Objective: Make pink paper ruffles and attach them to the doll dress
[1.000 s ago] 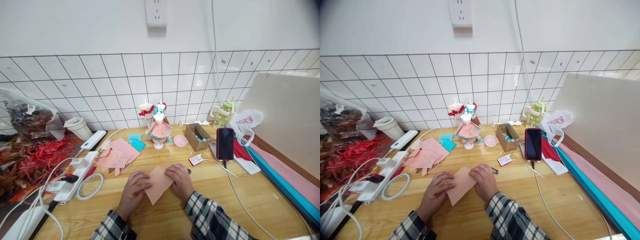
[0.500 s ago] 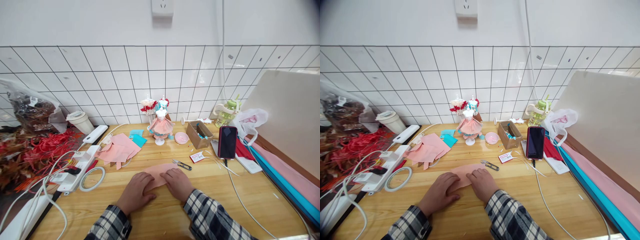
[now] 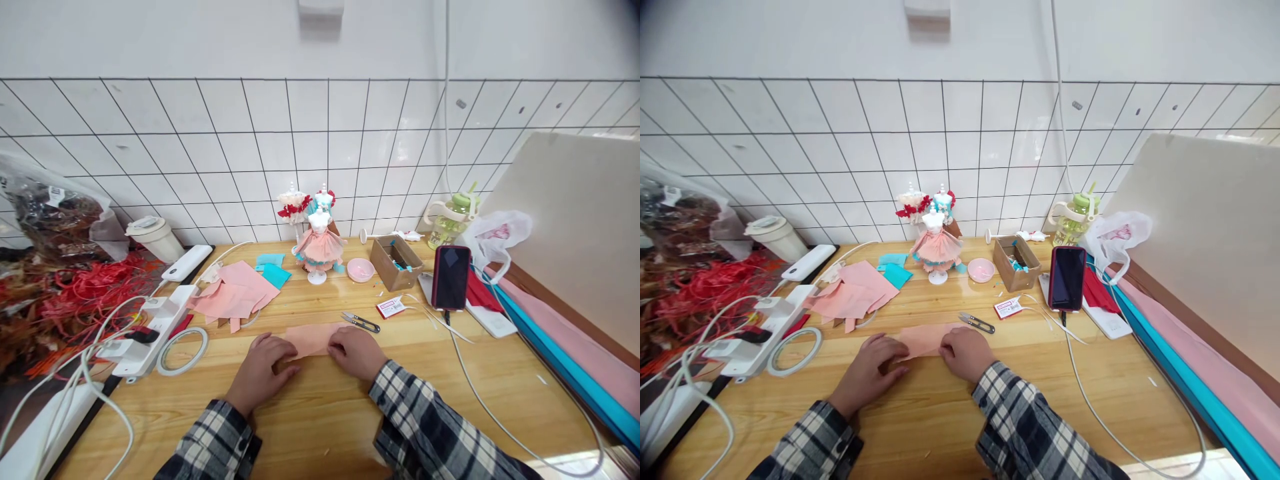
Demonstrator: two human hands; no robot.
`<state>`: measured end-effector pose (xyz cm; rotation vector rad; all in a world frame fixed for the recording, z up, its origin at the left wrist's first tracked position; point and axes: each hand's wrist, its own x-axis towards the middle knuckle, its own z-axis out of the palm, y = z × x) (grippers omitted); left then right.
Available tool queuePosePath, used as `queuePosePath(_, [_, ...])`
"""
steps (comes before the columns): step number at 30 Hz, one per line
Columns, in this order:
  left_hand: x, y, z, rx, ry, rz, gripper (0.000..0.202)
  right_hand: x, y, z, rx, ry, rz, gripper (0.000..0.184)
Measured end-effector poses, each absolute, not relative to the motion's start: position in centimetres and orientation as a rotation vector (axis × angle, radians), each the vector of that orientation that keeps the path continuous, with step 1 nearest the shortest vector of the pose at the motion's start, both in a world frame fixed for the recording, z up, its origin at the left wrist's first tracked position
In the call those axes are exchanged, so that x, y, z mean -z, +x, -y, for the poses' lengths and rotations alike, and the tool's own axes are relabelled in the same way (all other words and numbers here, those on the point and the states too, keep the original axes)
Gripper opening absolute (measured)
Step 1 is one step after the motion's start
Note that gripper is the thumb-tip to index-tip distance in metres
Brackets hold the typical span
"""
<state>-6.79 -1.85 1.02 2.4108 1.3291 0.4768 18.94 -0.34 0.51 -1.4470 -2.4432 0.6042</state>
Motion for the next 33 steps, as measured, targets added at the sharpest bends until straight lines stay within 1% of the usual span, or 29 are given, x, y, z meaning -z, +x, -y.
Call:
queuePosePath(1, [-0.9, -6.7, 1.8, -0.470, 2.397, -1.356, 0.017, -0.6, 18.9, 0.2, -0.614, -1.471, 2.436, 0.018])
queuePosePath(5, [-0.5, -6.0, 1.6, -0.514, 2.320, -1.490, 0.023, -1.0, 18.5, 0.0, -0.629, -1.550, 2.431, 0.022])
queuePosePath(11, [0.1, -5.9, 1.0, -0.506, 2.353, -1.693, 0.023, -1.1, 18.1, -0.5, -0.633, -1.656, 2.427, 0.023])
queuePosePath(14, [0.2, -6.0, 1.4, -0.588, 2.422, -1.774, 0.018, -1.1, 18.0, -0.7, -0.654, -1.673, 2.431, 0.022])
queuePosePath(16, [0.1, -5.4, 2.3, -0.694, 2.568, -1.743, 0.025, -1.1, 18.0, -0.7, -0.652, -1.678, 2.441, 0.021])
queuePosePath(18, [0.0, -4.3, 3.6, -0.709, 2.788, -1.526, 0.036, -1.2, 18.0, -0.7, -0.641, -1.664, 2.452, 0.021])
queuePosePath(20, [0.1, -3.0, 4.9, -0.559, 2.939, -1.236, 0.047, -1.2, 18.0, -0.7, -0.632, -1.637, 2.461, 0.020])
queuePosePath(21, [0.1, -2.4, 5.4, -0.471, 2.947, -1.177, 0.053, -1.2, 18.0, -0.7, -0.632, -1.628, 2.464, 0.019])
queuePosePath(23, [0.3, -1.5, 5.9, -0.315, 2.895, -1.166, 0.070, -1.2, 17.9, -0.7, -0.634, -1.623, 2.464, 0.017])
queuePosePath(25, [0.5, -1.1, 6.0, -0.202, 2.814, -1.206, 0.080, -1.1, 17.9, -0.7, -0.638, -1.629, 2.458, 0.019])
queuePosePath(28, [0.7, -1.2, 5.7, -0.118, 2.732, -1.234, 0.082, -1.2, 18.0, -0.6, -0.654, -1.630, 2.446, 0.019])
queuePosePath(30, [0.7, -1.3, 5.6, -0.104, 2.710, -1.238, 0.080, -1.3, 18.4, -0.5, -0.693, -1.619, 2.420, 0.014])
queuePosePath(33, [0.7, -1.3, 5.7, -0.105, 2.697, -1.241, 0.077, -1.6, 19.3, -0.3, -0.793, -1.638, 2.339, 0.021])
